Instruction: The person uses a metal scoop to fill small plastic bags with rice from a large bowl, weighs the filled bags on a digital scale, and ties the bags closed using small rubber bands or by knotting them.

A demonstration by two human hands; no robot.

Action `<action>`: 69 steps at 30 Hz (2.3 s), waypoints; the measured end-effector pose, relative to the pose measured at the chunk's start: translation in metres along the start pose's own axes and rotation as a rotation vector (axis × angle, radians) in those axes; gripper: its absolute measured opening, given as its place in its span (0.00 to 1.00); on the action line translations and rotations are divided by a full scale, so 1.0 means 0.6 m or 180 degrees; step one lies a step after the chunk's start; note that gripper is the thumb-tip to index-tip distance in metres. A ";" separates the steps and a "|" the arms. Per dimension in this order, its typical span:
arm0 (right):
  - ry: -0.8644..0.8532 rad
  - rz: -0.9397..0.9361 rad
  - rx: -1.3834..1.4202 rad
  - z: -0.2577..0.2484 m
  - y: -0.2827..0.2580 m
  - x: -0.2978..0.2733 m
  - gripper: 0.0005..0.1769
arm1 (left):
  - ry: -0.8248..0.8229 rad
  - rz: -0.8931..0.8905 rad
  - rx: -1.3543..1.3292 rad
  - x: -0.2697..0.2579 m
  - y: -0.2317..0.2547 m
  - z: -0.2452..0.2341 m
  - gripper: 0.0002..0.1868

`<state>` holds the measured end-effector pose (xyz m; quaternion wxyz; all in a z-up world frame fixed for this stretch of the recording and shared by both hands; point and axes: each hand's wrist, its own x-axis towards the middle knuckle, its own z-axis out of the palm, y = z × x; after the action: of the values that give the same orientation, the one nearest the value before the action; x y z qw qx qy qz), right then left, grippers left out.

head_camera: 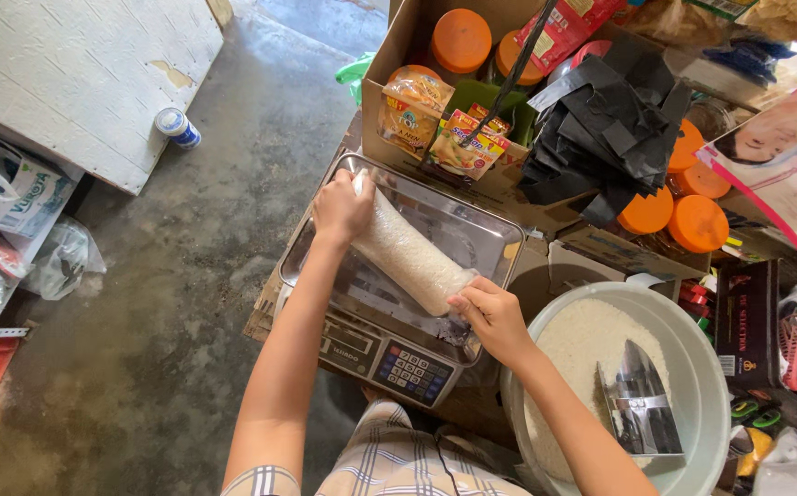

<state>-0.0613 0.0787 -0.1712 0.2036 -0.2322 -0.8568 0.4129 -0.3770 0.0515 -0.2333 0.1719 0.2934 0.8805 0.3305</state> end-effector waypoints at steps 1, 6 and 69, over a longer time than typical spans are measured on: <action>-0.0022 -0.0025 -0.0041 0.002 -0.001 -0.001 0.10 | 0.0085 0.0064 0.0006 -0.004 -0.003 0.004 0.26; -0.0053 -0.0214 -0.0199 0.005 -0.004 -0.003 0.10 | 0.0716 0.0718 -0.0171 -0.061 -0.014 0.015 0.27; -0.0263 -0.1039 -0.0467 -0.079 0.005 0.000 0.10 | 0.1252 0.1329 -0.0035 -0.414 0.110 0.127 0.11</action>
<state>-0.0352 0.1094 -0.1462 0.2151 -0.0872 -0.9186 0.3199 -0.1221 -0.0283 -0.2162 -0.0724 0.3977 0.8156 0.4140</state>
